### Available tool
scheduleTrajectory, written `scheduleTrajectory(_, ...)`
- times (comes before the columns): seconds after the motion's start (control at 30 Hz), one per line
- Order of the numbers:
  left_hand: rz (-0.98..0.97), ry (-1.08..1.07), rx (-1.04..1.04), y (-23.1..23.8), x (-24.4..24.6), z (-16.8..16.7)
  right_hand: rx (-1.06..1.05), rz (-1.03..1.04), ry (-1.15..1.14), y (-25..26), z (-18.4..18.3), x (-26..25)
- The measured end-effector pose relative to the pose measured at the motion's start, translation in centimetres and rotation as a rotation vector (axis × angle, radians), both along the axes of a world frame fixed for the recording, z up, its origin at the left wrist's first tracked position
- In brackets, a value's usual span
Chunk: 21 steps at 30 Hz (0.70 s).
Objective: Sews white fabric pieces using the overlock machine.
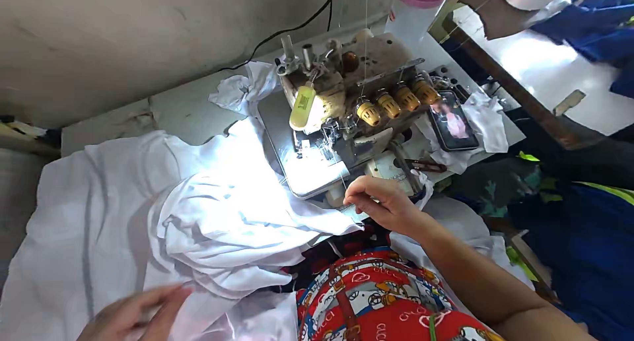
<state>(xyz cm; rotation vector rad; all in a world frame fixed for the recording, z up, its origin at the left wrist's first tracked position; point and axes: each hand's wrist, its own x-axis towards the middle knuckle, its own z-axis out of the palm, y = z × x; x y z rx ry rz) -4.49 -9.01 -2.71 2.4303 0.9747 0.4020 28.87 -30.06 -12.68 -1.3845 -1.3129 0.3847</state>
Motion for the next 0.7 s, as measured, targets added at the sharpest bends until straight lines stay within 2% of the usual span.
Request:
scheduleTrajectory(0.07, -0.242, -0.292, 0.14, -0.8, 5.4, -1.5, -0.01, -0.021, -0.091, 0.0, 0.2, -0.2)
scheduleTrajectory(0.13, -0.463, -0.466, 0.225, -2.4, 11.7, -3.3, -0.02, -0.018, -0.164, -0.3, 0.5, -0.6)
scheduleTrajectory(0.23, -0.743, -0.449, 0.255, -4.0, 17.9, -5.5, -0.016, -0.007, -0.239, -1.5, 0.9, -1.8)
scheduleTrajectory(0.33, -0.924, -0.402, 0.294, -3.9, 19.9, -5.9, -0.022, 0.023, -0.25, -3.2, 1.1, -2.1)
scheduleTrajectory(0.43, -0.953, -0.417, 0.228, -3.5, 19.5, -5.6, -0.052, 0.038, -0.18, -4.5, 0.9, -1.4)
scheduleTrajectory(0.6, -0.836, -0.38, 0.167, -3.3, 19.1, -6.4, -0.081, 0.014, -0.146, -4.3, 0.5, -0.3)
scheduleTrajectory(0.7, -0.725, -0.437, 0.072, -3.2, 19.0, -7.1, -0.134, -0.059, 0.035, -3.7, 0.2, -0.1)
